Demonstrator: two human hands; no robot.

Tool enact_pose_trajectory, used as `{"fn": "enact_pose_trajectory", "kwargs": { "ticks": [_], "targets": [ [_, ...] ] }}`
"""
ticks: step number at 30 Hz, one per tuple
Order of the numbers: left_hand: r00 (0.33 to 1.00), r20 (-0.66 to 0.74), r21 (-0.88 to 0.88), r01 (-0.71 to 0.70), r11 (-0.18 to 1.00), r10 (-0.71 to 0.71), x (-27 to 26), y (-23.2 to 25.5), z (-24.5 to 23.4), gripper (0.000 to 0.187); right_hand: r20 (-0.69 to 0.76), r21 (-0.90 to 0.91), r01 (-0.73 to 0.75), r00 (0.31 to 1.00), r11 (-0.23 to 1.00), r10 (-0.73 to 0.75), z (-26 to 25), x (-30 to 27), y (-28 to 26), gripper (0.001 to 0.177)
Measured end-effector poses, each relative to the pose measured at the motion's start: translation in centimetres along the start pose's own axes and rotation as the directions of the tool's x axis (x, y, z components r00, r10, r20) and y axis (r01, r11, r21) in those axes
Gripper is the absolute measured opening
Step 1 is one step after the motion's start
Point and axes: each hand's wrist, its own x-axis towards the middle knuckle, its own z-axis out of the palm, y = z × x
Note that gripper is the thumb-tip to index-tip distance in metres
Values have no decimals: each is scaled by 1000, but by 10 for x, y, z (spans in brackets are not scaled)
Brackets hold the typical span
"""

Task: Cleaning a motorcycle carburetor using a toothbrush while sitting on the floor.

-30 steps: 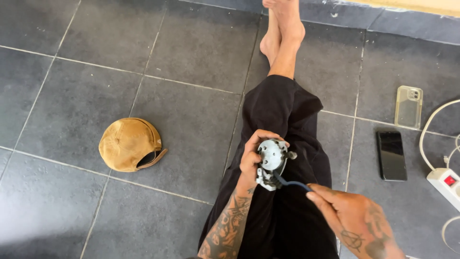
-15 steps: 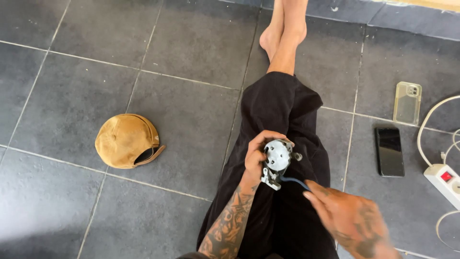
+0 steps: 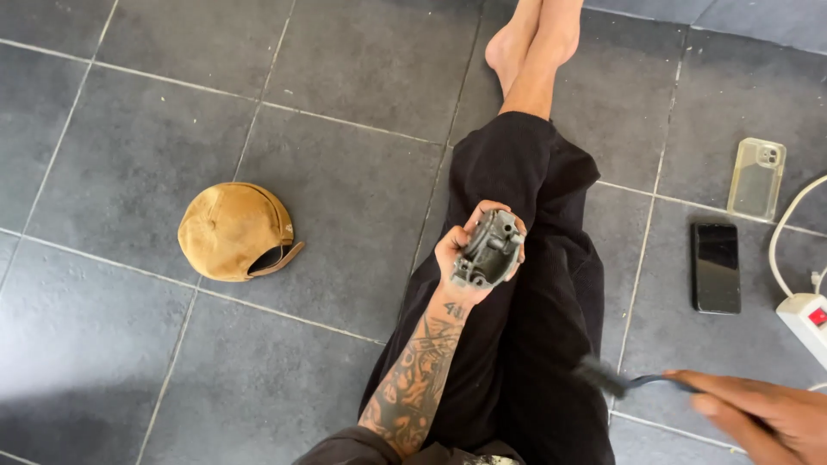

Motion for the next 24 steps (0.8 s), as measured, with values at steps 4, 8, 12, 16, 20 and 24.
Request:
{"fn": "enact_pose_trajectory", "kwargs": {
  "ticks": [4,8,12,16,20,24],
  "targets": [
    [1000,-27,-31,-4,1000,3,-4,0,5,46,-154,308,21,988,951,28,32,-8,10,37],
    [995,-82,41,55,998,-51,-3,-6,12,47,-311,503,271,943,821,-120,64,7,-29,41],
    [993,-80,41,93,995,-89,-3,-16,20,45,-427,558,449,877,698,-222,92,34,-33,39],
    [988,-104,55,118,992,-112,-2,-17,23,50,-355,475,534,844,700,-403,71,51,-45,35],
    [983,-99,44,162,986,-157,0,-16,25,53,-540,469,471,822,747,-180,62,61,-26,22],
    [981,-59,64,186,980,-183,3,-21,21,65,-594,513,394,804,763,-15,79,52,-51,28]
  ]
}}
